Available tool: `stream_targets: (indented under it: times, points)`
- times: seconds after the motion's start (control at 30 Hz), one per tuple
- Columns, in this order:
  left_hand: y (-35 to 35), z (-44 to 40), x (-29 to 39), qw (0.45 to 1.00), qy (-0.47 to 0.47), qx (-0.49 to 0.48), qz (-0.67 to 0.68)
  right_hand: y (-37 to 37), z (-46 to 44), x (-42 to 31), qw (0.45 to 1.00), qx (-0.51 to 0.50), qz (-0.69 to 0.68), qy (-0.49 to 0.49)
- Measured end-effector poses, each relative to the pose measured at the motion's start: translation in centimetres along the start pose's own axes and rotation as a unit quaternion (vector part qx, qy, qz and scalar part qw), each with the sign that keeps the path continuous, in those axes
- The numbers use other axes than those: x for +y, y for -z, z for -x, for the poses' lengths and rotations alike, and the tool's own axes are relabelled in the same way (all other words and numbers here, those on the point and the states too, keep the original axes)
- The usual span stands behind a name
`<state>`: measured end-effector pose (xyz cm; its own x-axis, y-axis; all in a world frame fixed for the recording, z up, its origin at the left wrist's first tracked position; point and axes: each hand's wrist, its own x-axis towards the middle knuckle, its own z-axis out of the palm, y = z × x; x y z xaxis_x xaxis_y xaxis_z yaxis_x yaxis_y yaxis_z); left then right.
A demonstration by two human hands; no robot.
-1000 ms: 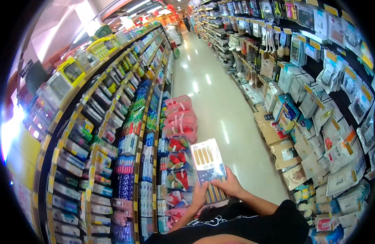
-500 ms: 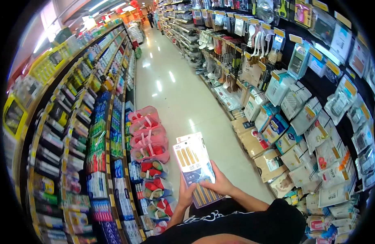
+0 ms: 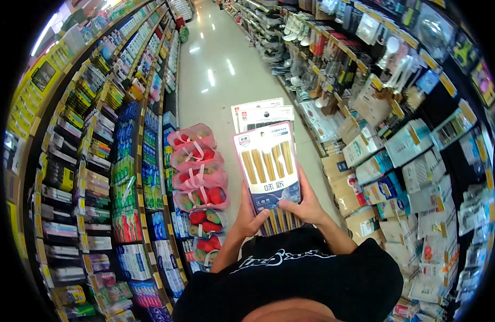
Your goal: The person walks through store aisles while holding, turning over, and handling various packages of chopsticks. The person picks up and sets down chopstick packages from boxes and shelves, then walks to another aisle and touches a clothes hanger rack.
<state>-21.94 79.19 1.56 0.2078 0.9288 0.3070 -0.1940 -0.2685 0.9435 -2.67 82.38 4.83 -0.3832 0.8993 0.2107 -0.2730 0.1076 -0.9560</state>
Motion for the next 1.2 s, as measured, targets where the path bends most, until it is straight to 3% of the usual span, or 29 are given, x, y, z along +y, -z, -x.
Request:
stream_targets:
  times: [0.3, 0.67, 0.8, 1.1, 1.2]
  points:
    - [10.1, -17.0, -6.7, 0.997, -0.007, 0.009, -0.074, 5.4, -20.8, 5.5, 0.996, -0.034, -0.085, 0.008]
    - [20.1, -38.7, -9.3, 0.993, 0.009, 0.081, -0.086, 11.7, -45.7, 8.5, 0.992, -0.072, -0.101, 0.011]
    - [22.0, -44.5, -11.6, 0.988, 0.035, 0.126, -0.081, 13.7, -51.4, 10.1, 0.997, -0.043, -0.066, -0.003]
    - [29.8, -62.8, -19.9, 0.994, 0.025, 0.091, -0.051, 20.0, -66.9, 14.8, 0.992, 0.11, -0.061, -0.02]
    - [32.9, -70.8, -21.9, 0.994, 0.042, 0.08, -0.057, 22.1, -73.9, 15.6, 0.985, 0.166, 0.02, 0.053]
